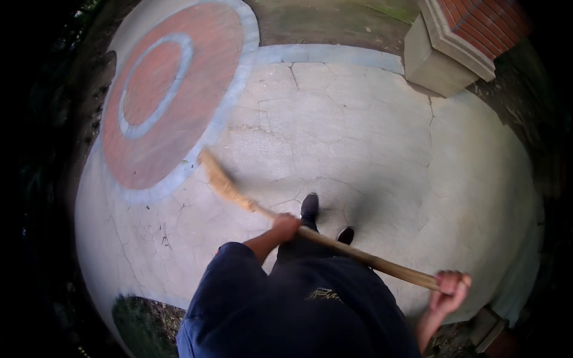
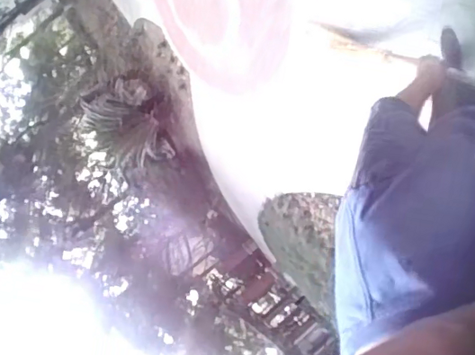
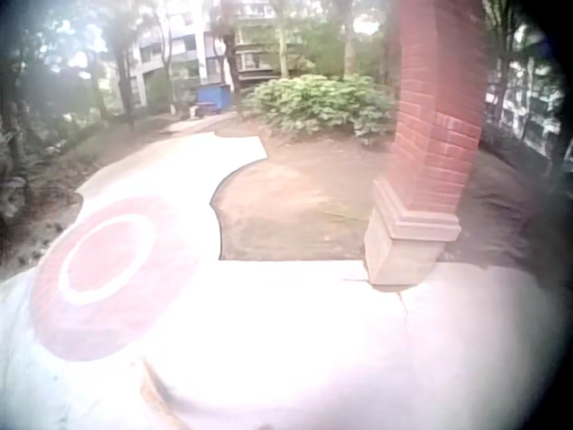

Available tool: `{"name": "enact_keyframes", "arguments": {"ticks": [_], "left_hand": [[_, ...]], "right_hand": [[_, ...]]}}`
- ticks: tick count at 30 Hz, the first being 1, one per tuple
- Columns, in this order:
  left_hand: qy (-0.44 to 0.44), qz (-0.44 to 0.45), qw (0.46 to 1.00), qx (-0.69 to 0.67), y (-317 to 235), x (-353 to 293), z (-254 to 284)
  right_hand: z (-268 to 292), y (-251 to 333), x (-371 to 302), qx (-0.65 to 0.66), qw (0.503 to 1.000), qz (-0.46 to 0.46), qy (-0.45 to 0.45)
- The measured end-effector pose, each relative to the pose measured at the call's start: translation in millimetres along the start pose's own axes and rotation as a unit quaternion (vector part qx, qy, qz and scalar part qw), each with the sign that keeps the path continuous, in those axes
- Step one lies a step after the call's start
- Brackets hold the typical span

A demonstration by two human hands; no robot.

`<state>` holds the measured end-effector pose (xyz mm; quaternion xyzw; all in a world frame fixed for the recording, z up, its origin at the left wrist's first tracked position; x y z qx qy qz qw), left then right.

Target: The person sweeps leaves and debris off an outdoor stone pathway using a broom.

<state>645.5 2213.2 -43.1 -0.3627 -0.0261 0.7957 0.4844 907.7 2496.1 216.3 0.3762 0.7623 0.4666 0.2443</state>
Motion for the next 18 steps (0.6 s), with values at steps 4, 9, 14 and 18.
{"name": "enact_keyframes", "arguments": {"ticks": [4,9,14,18], "left_hand": [[0.144,0.122,0.982,-0.007,56,-51,-9],[0.075,0.066,0.995,-0.006,42,-29,31],[-0.156,-0.066,0.985,-0.018,1,79,69],[-0.278,-0.204,0.938,-0.047,-66,163,143]], "right_hand": [[-27,-77,27,0.062,0.992,-0.108,0.031],[4,-58,49,0.108,0.987,-0.097,-0.063],[24,22,49,0.089,0.992,0.041,-0.086],[24,88,25,0.004,0.980,0.185,-0.081]]}}
Point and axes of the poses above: each hand's wrist, its own x-axis towards the middle knuckle, its own z-axis out of the back of the hand, y = z × x, the point moved 1 cm from there along x, towards the middle knuckle, and after that the axes turned 3 degrees about -z, right-handed, at the moved point
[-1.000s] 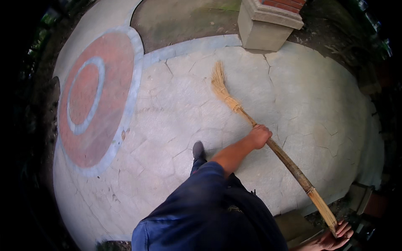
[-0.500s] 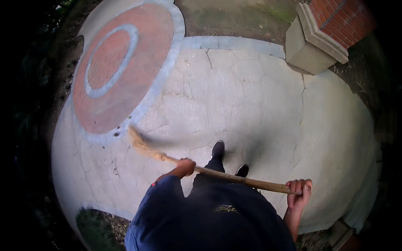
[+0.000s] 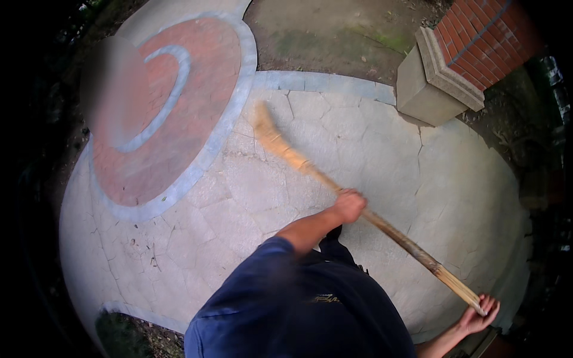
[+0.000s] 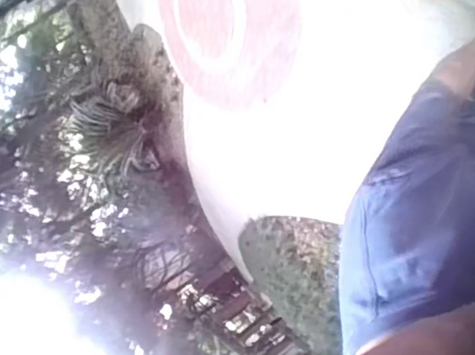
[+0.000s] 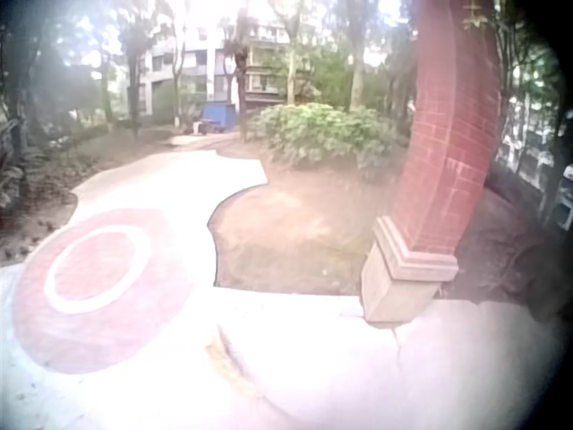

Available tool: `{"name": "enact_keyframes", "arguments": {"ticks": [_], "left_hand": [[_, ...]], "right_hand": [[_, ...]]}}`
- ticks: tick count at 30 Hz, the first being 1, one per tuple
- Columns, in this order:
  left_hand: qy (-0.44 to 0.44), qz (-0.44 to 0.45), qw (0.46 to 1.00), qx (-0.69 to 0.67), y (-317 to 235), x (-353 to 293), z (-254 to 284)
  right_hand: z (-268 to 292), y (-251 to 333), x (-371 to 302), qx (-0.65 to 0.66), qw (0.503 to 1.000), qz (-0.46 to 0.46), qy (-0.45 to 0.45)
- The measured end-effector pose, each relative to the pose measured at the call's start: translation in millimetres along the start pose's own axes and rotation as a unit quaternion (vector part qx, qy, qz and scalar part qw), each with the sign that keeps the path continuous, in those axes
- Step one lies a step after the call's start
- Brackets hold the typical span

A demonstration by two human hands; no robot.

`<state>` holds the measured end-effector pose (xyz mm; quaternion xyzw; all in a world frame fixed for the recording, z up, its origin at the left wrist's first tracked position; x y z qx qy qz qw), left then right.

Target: The person sweeps leaves and debris off an outdoor stone pathway using a broom.

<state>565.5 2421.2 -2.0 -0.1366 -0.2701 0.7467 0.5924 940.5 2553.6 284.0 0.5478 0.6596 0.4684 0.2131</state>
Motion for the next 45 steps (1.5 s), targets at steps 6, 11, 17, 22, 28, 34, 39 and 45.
{"name": "enact_keyframes", "arguments": {"ticks": [6,11,17,22,28,34,39,45], "left_hand": [[0.010,-0.007,1.000,-0.002,37,103,5],[0.090,0.120,0.988,0.021,75,43,8],[0.286,0.282,0.914,0.063,121,-58,41],[0.343,0.303,0.888,0.049,110,-44,58],[0.164,0.227,0.958,0.064,141,41,69],[0.030,0.164,0.985,0.046,215,80,103],[0.000,0.247,0.969,0.001,238,10,123],[0.091,0.429,0.899,-0.023,247,-169,137]], "right_hand": [[-83,-31,-4,-0.067,0.992,0.048,0.099],[-102,-77,63,-0.010,0.989,-0.037,0.141],[-122,-176,103,-0.001,0.966,-0.187,0.180],[-76,-220,150,0.069,0.961,-0.262,0.056],[-65,-196,173,0.089,0.977,-0.185,0.048],[-170,-195,157,0.070,0.976,-0.137,0.156],[-267,-215,165,0.036,0.952,-0.167,0.252],[-350,-294,117,0.010,0.907,-0.284,0.310]]}}
Point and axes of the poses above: each hand's wrist, its own x-axis towards the middle knuckle, its own z-axis out of the back of the hand, y = z × x, the point moved 1 cm from there along x, towards the middle knuckle, and after that the axes turned 3 degrees about -z, right-handed, at the moved point
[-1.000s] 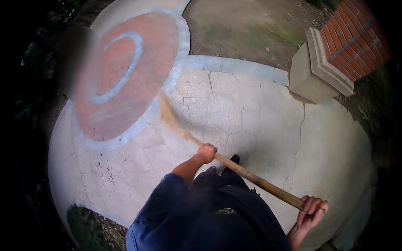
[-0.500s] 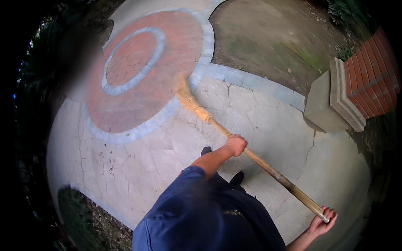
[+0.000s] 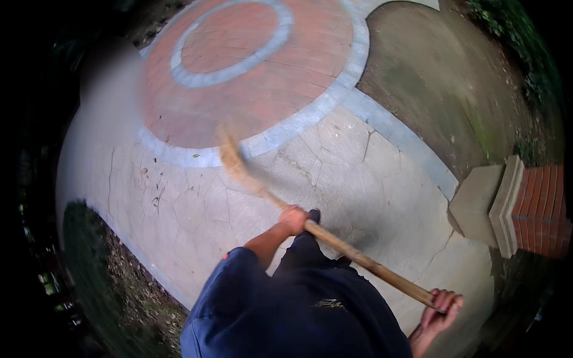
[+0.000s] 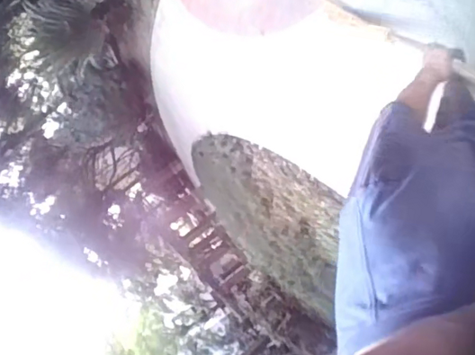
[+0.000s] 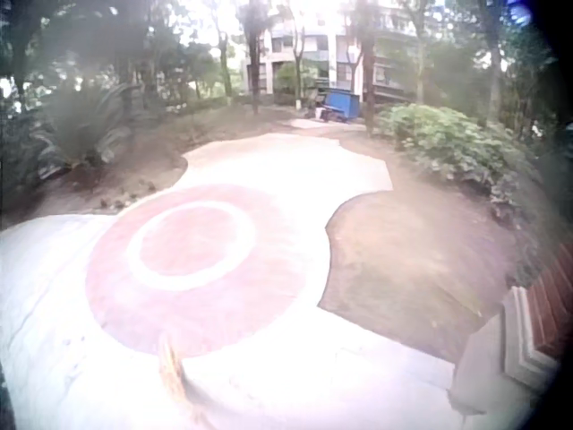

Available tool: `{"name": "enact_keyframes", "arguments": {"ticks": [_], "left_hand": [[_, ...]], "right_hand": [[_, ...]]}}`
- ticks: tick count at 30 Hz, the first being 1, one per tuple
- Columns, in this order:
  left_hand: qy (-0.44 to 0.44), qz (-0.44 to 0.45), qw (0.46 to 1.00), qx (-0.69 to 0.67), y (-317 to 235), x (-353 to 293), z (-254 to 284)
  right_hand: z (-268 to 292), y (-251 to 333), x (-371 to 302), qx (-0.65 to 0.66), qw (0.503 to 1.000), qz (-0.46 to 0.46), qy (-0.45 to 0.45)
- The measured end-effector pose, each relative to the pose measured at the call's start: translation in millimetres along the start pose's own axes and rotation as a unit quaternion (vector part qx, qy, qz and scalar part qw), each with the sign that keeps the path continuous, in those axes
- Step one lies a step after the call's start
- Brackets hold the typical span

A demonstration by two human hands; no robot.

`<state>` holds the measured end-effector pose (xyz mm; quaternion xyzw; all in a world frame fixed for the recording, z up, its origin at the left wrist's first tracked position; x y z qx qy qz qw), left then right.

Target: The person sweeps leaves and debris off an outdoor stone pathway using a broom.

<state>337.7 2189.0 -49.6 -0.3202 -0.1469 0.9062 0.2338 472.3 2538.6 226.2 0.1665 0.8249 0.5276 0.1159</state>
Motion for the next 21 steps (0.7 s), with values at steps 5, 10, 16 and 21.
{"name": "enact_keyframes", "arguments": {"ticks": [5,10,16,21], "left_hand": [[0.083,0.092,0.992,0.037,59,-56,-5],[0.047,0.124,0.991,0.015,37,-42,2],[-0.076,0.080,0.994,0.015,-9,27,49],[-0.175,0.041,0.983,-0.021,-26,80,76]], "right_hand": [[-10,-77,34,0.064,0.992,-0.103,-0.013],[33,-77,71,0.116,0.987,-0.109,-0.013],[40,-21,119,0.100,0.994,-0.021,0.033],[26,11,145,0.054,0.987,0.078,0.126]]}}
Point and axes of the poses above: each hand's wrist, its own x-axis towards the middle knuckle, its own z-axis out of the back of the hand, y = z × x, the point moved 1 cm from there along x, towards the middle knuckle, and after that the axes turned 3 degrees about -z, right-handed, at the moved point
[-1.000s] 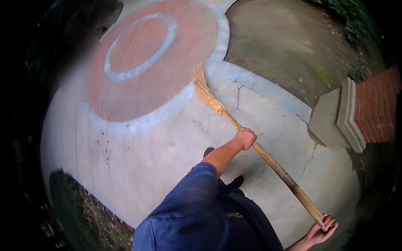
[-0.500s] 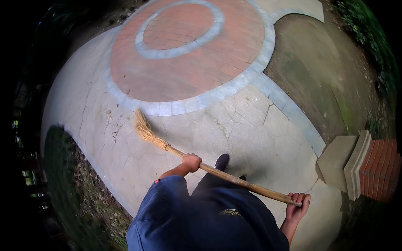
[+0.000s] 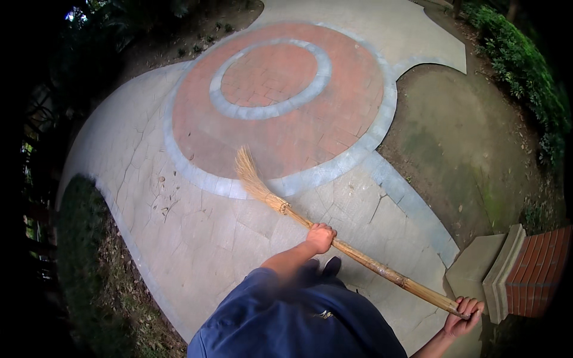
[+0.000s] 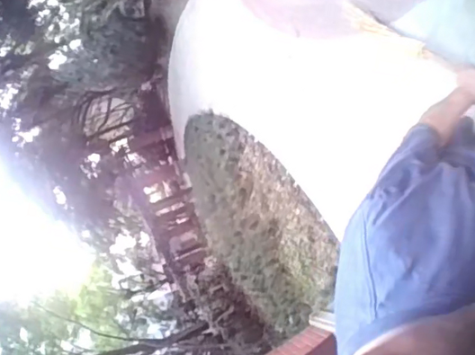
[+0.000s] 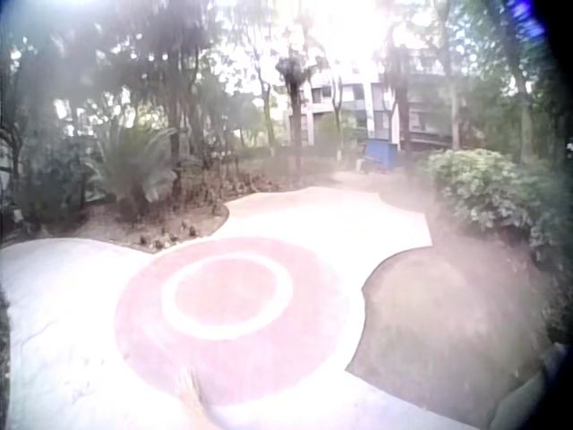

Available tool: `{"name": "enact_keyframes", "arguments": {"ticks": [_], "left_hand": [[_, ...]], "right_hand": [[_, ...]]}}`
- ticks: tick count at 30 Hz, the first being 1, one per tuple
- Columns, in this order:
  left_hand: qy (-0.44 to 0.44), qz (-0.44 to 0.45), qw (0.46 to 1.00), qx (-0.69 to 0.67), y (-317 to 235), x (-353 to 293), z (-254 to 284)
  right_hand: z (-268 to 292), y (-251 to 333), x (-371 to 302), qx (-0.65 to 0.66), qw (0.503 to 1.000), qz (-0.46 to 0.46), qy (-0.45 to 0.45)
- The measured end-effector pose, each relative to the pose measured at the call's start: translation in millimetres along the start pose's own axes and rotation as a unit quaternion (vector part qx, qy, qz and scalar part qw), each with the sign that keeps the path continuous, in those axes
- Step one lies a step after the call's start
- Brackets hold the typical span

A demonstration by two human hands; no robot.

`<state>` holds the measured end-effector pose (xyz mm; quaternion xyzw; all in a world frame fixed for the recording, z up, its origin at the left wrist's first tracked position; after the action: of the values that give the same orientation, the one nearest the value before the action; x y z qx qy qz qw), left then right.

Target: The person sweeps leaves and debris off an outdoor stone pathway using a broom.

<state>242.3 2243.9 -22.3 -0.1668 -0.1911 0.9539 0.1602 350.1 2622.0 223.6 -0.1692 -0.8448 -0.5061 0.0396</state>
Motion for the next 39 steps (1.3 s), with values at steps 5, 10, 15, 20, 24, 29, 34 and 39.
{"name": "enact_keyframes", "arguments": {"ticks": [5,10,15,20,24,29,34,39], "left_hand": [[0.056,0.025,0.998,0.018,25,4,-15],[0.206,0.051,0.975,0.067,81,-27,-10],[0.156,0.004,0.985,0.076,111,-16,21],[0.043,-0.024,0.999,0.018,138,33,58],[0.039,-0.024,0.999,0.002,171,47,88],[0.077,0.026,0.997,-0.015,226,6,98],[0.171,0.118,0.978,0.008,308,-38,71],[0.180,0.133,0.974,0.044,309,-62,79]], "right_hand": [[-20,-20,8,-0.017,0.999,0.000,0.031],[-26,-79,-7,0.028,0.996,-0.069,-0.046],[-37,-98,1,0.071,0.988,-0.074,-0.118],[-95,-96,26,0.027,0.997,-0.022,-0.071],[-166,-102,45,-0.007,0.998,0.000,-0.058],[-234,-139,62,-0.008,0.998,-0.055,0.020],[-236,-211,62,0.045,0.988,-0.141,-0.045],[-209,-247,88,0.115,0.967,-0.217,-0.064]]}}
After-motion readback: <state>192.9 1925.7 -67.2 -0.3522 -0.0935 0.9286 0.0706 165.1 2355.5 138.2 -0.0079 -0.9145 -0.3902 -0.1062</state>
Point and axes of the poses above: each hand's wrist, its own x-axis towards the middle knuckle, its own z-axis out of the back of the hand, y = z × x, the point moved 1 cm from there along x, towards the middle knuckle, and after that the axes turned 3 degrees about -z, right-handed, at the moved point
